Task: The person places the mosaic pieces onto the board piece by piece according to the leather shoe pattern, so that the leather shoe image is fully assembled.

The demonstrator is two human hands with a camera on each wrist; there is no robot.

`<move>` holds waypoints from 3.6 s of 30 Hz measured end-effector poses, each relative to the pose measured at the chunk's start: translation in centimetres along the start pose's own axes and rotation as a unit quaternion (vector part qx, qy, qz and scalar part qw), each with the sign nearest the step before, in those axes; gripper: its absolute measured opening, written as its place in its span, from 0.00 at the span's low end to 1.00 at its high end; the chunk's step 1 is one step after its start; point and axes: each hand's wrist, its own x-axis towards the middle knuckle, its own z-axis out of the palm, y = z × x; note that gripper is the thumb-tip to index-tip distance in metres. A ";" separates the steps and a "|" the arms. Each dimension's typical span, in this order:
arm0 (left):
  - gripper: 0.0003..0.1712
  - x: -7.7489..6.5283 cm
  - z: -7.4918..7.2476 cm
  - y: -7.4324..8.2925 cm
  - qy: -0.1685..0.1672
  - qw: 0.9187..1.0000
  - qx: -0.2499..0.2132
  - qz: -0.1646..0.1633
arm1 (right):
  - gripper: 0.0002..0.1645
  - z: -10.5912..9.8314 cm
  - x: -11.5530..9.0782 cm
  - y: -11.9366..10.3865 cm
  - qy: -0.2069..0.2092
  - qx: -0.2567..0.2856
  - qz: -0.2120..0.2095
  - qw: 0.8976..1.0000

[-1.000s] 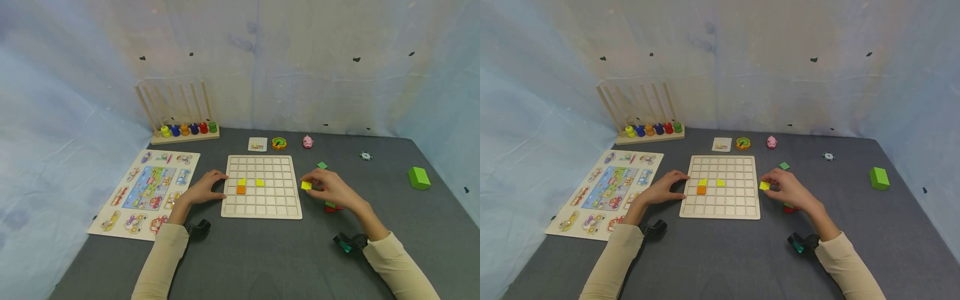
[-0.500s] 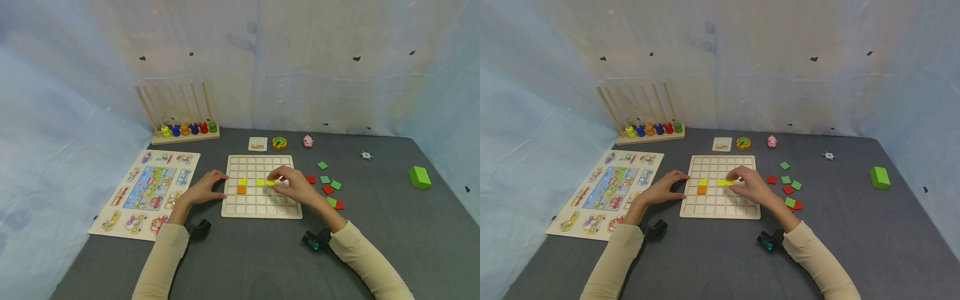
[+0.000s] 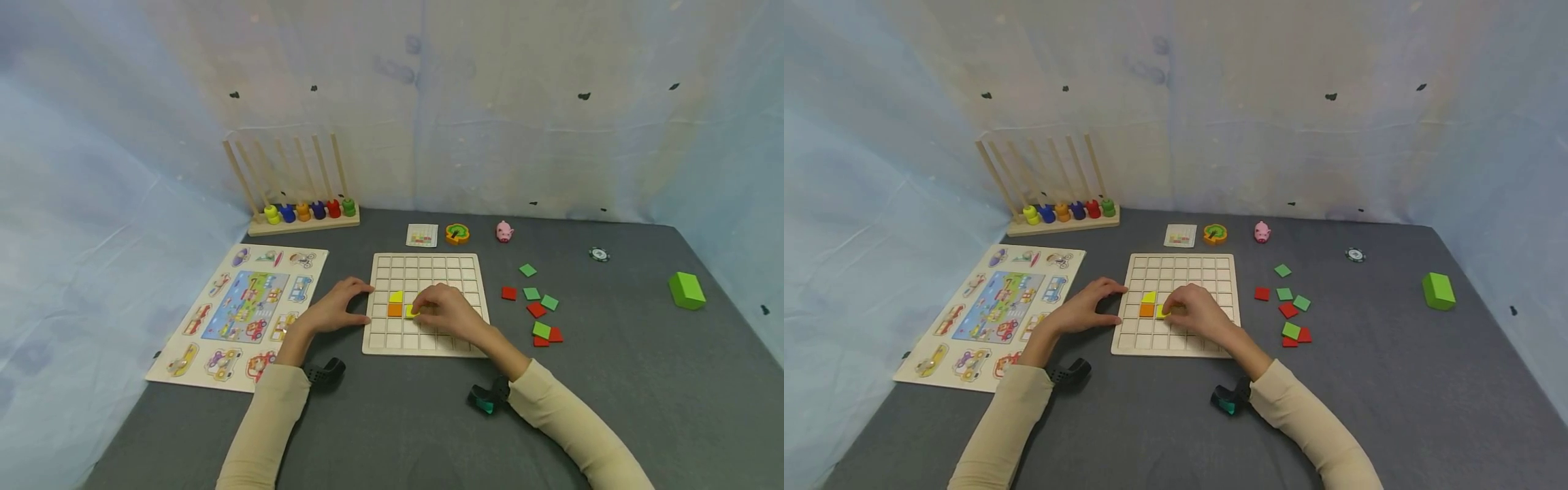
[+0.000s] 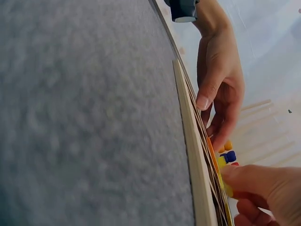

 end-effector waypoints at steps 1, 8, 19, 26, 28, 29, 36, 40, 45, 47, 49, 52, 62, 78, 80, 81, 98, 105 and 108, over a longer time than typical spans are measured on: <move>0.34 0.0 0.0 0.0 0.000 1.000 0.000 0.001 | 0.07 0.1 0.0 0.0 -0.004 -0.001 0.002 1.000; 0.34 0.0 0.0 0.0 0.001 1.000 -0.001 0.008 | 0.03 0.2 0.1 0.0 -0.014 -0.024 -0.001 1.000; 0.33 0.1 0.2 -0.2 0.000 1.000 -0.004 -0.001 | 0.04 0.6 0.5 0.3 -0.003 -0.073 -0.002 0.997; 0.33 0.0 0.0 0.0 0.000 1.000 -0.006 0.000 | 0.05 0.5 0.4 -0.1 -0.012 -0.059 0.013 0.998; 0.33 0.0 0.0 0.0 0.001 1.000 -0.005 0.004 | 0.07 0.3 0.4 0.0 -0.015 -0.058 0.009 0.998; 0.33 0.0 0.0 0.0 0.002 1.000 -0.004 0.007 | 0.08 0.2 0.4 0.0 -0.014 -0.056 0.007 0.998; 0.33 0.0 0.0 0.1 -0.001 1.000 -0.008 0.002 | 0.13 -1.8 -0.2 0.2 -0.002 -0.017 0.022 1.000; 0.34 -0.1 -0.1 0.2 -0.001 1.000 -0.009 0.003 | 0.15 -3.5 -0.8 0.3 -0.005 -0.024 0.033 0.999; 0.34 -0.1 -0.1 0.2 0.000 1.000 -0.009 0.002 | 0.16 -6.0 -1.9 0.4 -0.013 -0.041 0.030 0.999; 0.34 -0.1 -0.1 0.2 -0.001 1.000 -0.010 0.000 | 0.16 -6.9 -2.5 0.5 -0.016 -0.045 0.029 0.998; 0.34 -0.1 -0.1 0.1 -0.001 1.000 -0.011 0.001 | 0.16 -7.6 -3.2 0.7 -0.015 -0.050 0.033 0.998; 0.34 0.0 0.0 0.0 -0.001 1.000 -0.012 0.002 | 0.16 -8.6 -4.1 0.9 -0.010 -0.055 0.041 0.998; 0.34 -0.1 0.0 -0.1 -0.003 1.000 -0.013 0.000 | 0.18 -10.9 -6.2 1.6 -0.002 -0.081 0.083 0.993; 0.33 0.0 0.1 -0.1 -0.007 1.000 -0.012 -0.003 | 0.18 -12.9 -7.9 4.6 0.040 -0.094 0.118 0.988; 0.33 0.0 0.0 -0.1 -0.007 1.000 -0.013 -0.004 | 0.18 -13.1 -8.1 4.9 0.045 -0.101 0.120 0.987; 0.33 0.0 0.0 -0.1 -0.007 1.000 -0.013 -0.005 | 0.18 -13.2 -8.2 5.0 0.049 -0.104 0.121 0.986; 0.34 0.0 0.0 -0.1 -0.008 1.000 -0.012 -0.005 | 0.24 -13.4 -9.4 7.2 -0.020 -0.146 0.210 0.967; 0.34 0.0 0.0 -0.1 -0.008 1.000 -0.014 -0.009 | 0.23 -12.9 -9.5 7.5 -0.040 -0.134 0.223 0.965; 0.34 0.0 0.0 -0.1 -0.009 1.000 -0.013 -0.011 | 0.21 -12.7 -9.4 7.7 -0.041 -0.135 0.215 0.966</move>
